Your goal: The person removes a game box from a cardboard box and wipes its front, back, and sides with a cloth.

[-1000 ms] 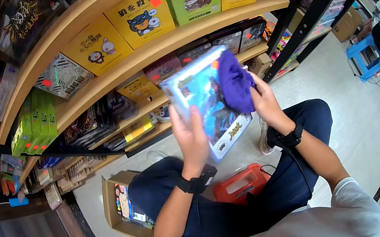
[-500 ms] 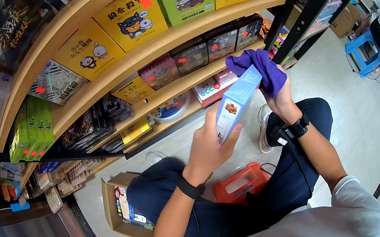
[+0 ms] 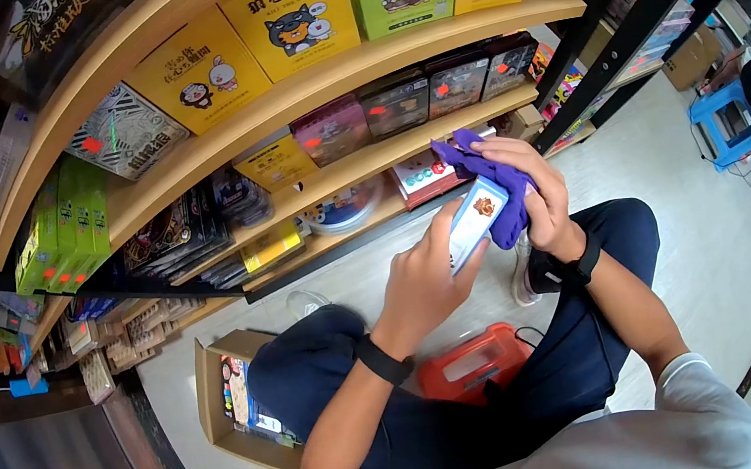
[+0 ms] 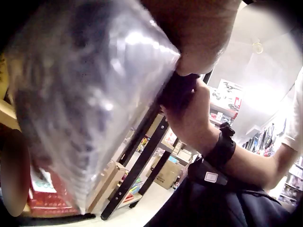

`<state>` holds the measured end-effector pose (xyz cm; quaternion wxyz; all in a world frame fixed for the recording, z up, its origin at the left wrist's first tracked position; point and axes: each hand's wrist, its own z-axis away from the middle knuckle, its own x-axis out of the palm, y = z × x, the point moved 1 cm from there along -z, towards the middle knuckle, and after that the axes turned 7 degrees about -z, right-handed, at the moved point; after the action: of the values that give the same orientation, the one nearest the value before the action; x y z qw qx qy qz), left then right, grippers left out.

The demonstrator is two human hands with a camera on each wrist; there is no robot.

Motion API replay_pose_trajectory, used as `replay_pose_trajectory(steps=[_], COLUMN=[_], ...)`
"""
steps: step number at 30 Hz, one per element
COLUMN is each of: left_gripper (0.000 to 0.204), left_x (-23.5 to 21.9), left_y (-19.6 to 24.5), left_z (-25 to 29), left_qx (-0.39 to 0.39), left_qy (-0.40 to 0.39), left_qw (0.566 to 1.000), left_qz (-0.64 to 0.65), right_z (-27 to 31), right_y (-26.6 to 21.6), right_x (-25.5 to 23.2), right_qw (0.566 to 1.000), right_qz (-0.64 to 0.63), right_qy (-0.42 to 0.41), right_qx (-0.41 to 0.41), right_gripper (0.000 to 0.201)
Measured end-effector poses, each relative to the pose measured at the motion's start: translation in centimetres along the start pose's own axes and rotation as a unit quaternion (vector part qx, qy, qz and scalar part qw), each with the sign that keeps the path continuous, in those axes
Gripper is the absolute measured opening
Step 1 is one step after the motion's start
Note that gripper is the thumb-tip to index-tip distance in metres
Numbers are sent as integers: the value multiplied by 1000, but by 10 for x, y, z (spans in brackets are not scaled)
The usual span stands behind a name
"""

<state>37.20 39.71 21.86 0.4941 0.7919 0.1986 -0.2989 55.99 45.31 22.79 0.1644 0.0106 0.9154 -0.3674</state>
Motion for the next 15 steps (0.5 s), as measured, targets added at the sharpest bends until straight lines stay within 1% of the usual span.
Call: replay_pose_trajectory(steps=[3,6,7,9,12,15], left_gripper=[49,47,47,45,44,41], left_x=[-1,2,3,4,2,3], left_y=[2,-1,-1,-2,-4,-3], left_z=[-2,-1,-2,-2,-3,-3], left_qx=[-1,-2,-3,-5,-75,-111], left_qy=[-8,-10,-8,-6,-35,-5], left_qw=[1000,1000,1000,1000,993,982], left_qz=[-4,0,4,13,85,152], right_z=[-1,1,3,7,9,9], right_y=[-6,-5,-4,1,11,18], right_x=[1,2,3,7,8,6], right_qw=[998,995,997,998,993,978], right_qz=[24,35,31,3,-22,-68], right_qy=[14,27,41,69,94,126], right_qx=[-63,-86,-64,-12,66,154], right_gripper=[33,30,25,23,21,21])
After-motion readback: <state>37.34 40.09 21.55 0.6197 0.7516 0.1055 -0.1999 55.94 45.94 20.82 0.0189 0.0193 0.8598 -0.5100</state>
